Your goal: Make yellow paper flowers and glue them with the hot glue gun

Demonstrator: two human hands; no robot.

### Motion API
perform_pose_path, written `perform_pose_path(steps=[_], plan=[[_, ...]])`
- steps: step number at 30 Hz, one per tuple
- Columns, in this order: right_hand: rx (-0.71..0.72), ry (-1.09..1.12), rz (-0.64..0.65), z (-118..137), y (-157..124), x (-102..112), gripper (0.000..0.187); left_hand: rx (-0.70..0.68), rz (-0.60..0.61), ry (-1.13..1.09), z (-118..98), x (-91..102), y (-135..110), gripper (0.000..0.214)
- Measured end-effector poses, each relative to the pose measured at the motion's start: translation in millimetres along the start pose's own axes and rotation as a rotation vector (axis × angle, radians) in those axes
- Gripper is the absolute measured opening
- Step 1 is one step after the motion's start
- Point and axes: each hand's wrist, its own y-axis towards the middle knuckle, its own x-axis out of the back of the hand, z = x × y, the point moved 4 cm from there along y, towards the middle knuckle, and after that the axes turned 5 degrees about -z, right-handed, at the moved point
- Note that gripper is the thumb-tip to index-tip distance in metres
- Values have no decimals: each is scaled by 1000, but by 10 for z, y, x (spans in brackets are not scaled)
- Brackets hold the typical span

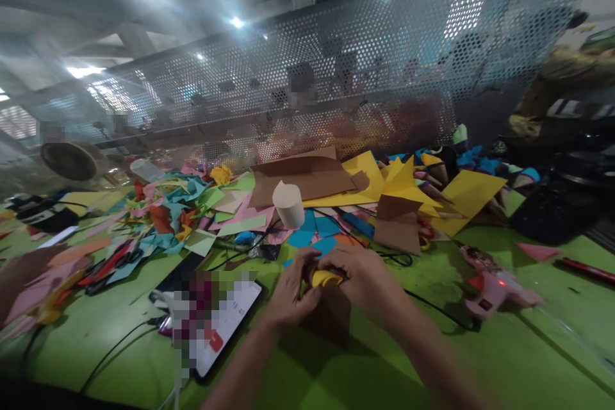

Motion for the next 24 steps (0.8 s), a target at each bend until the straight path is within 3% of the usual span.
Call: perform_pose_path(steps=[6, 13, 18, 24], plan=[[-39, -57, -34, -49, 16, -10, 24, 25, 24, 66, 21, -10, -1, 52], [44, -96, -77, -47, 6, 0, 27, 27, 39, 70, 57, -21, -15, 56], [62, -78, -38, -64, 9, -7, 25, 25, 50, 71, 19, -13, -11, 56], [-81, -20, -4, -38, 37, -13, 11, 74, 22, -216, 71, -22, 9, 48]])
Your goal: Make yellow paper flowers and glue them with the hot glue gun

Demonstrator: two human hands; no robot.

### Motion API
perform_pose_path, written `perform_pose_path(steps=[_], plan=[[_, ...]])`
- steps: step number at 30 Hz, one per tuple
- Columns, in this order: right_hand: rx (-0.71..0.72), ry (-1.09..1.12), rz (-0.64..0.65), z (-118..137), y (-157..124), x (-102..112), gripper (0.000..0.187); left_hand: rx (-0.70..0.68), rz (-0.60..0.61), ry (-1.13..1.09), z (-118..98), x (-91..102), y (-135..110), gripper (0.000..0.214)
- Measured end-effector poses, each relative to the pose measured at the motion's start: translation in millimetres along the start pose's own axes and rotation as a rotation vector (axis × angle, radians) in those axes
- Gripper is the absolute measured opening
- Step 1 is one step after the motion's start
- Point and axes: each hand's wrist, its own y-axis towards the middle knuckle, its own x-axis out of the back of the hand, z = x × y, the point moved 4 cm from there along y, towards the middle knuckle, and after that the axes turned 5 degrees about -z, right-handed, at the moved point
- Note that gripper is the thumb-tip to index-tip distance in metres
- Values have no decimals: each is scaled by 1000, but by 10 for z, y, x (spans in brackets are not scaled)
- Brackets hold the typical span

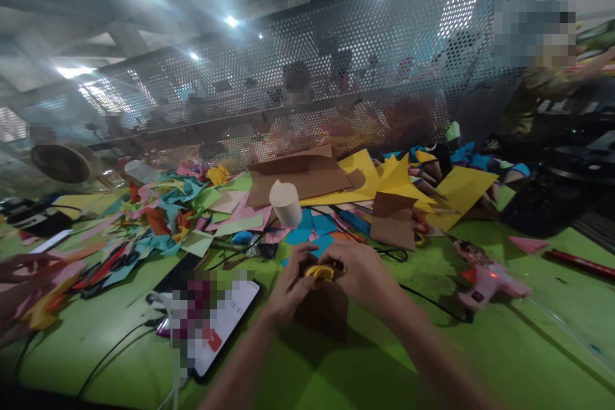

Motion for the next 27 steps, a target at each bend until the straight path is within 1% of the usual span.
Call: perform_pose_path(steps=[3, 7, 10, 13, 15, 16, 18, 20, 24, 27], plan=[[-110, -6, -1, -6, 10, -9, 8, 51, -4, -124, 64, -17, 4, 44], [-209, -25, 21, -48, 14, -33, 9, 100, 21, -187, 87, -47, -2, 45], [-232, -35, 30, -83, 13, -45, 9, 136, 41, -199, 89, -53, -7, 48], [-229, -2, 20, -114, 12, -57, 10, 145, 57, -203, 105, -50, -13, 51], [-194, 59, -11, -112, 18, -55, 16, 141, 49, -209, 128, -47, -13, 52], [-154, 94, -33, -94, 23, -45, 22, 138, 32, -220, 142, -43, -10, 53], [-39, 155, -81, -22, 32, -6, 33, 136, -12, -271, 170, -35, 3, 53], [60, 186, -87, 74, 30, 34, 36, 129, -44, -351, 185, -30, 20, 54], [118, 188, -22, 185, 7, 49, 24, 142, -76, -444, 182, -9, 33, 52], [178, 127, -83, 161, -3, 24, 16, 176, -93, -464, 185, 13, 25, 48]])
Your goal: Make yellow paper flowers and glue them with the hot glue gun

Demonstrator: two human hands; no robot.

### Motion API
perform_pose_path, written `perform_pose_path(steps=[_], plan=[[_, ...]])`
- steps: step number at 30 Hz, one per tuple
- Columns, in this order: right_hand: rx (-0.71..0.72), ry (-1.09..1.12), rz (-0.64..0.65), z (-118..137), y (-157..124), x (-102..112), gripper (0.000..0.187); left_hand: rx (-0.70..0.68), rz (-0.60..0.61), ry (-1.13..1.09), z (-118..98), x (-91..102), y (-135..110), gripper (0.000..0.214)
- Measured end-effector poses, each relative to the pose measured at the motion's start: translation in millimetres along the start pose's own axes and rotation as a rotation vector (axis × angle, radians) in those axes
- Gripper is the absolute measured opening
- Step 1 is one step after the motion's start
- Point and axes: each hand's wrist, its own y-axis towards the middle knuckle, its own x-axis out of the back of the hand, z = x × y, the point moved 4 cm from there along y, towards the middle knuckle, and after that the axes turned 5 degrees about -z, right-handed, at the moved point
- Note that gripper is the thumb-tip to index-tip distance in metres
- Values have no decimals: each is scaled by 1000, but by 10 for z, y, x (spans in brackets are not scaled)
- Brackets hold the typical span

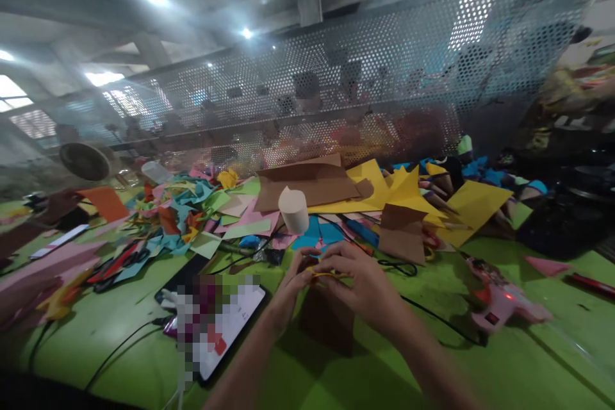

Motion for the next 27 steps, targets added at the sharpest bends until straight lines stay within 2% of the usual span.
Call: perform_pose_path(steps=[3, 6, 9, 14, 17, 20, 23, 27], plan=[[86, -46, -44, -47, -16, -40, 19, 8, 12, 2, 8, 11, 3, 48], [112, -82, -2, -43, -20, -81, 20, -12, 16, 71, 9, 19, 17, 51], [79, -91, 56, -3, -16, -95, 18, -21, -5, 116, -7, 24, 24, 51], [-49, 15, 117, 3, -13, -76, 10, -13, -19, 77, -23, 18, 26, 44], [-117, 77, 135, -18, -16, -56, 22, -21, -18, 54, -19, 17, 34, 44], [-164, 93, 70, -44, -13, -17, 26, -14, -37, 46, -12, 23, 40, 41], [-178, 25, 30, -68, -13, -5, 25, -24, -52, 50, -17, 30, 39, 41], [-120, -21, 84, -36, -18, -37, 23, -41, -55, 76, -39, 29, 32, 42]])
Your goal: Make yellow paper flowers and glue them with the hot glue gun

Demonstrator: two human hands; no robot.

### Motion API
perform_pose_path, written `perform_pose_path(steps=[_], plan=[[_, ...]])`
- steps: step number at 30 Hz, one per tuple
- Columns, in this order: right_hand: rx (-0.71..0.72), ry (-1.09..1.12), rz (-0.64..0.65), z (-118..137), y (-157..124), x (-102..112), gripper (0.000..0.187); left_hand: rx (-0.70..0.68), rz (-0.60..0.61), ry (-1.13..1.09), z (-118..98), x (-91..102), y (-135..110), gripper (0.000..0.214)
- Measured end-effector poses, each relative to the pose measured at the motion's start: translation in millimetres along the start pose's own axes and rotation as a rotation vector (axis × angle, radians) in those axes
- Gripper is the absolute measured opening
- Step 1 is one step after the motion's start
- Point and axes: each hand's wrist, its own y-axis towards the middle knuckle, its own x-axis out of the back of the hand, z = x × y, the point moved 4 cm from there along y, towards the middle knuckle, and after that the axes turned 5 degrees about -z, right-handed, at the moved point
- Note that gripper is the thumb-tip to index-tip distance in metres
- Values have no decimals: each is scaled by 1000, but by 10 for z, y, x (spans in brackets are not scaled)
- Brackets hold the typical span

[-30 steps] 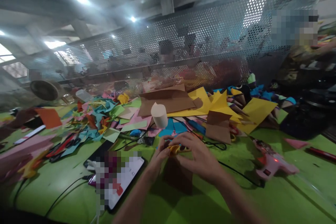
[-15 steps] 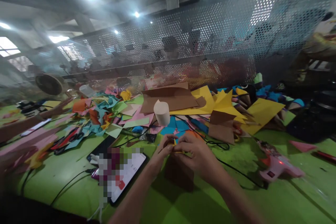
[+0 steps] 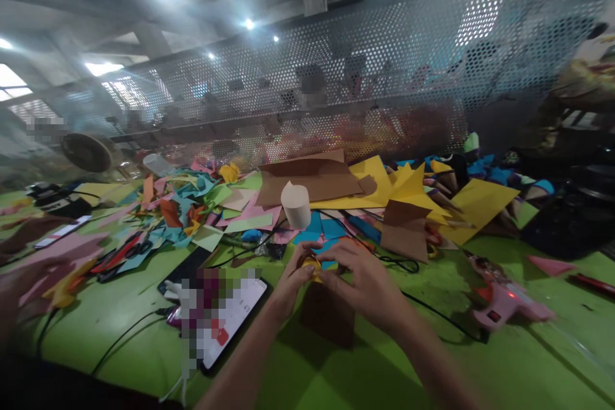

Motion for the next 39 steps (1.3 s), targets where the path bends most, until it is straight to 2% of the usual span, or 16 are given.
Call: perform_pose_path(steps=[4, 13, 24, 31, 39], plan=[[46, -47, 76, 63, -7, -31, 23, 7, 14, -11, -16, -15, -5, 42], [28, -130, 181, 66, -33, -122, 22, 4, 37, -20, 87, -15, 3, 46], [-9, -26, 89, 47, 20, -25, 30, -45, 46, 27, 133, 1, 60, 42], [1, -51, 135, 31, -13, -61, 28, -21, 61, -6, 116, 1, 21, 44], [-8, -54, 86, 18, 6, -17, 35, -57, 38, -48, 139, 9, 76, 42]])
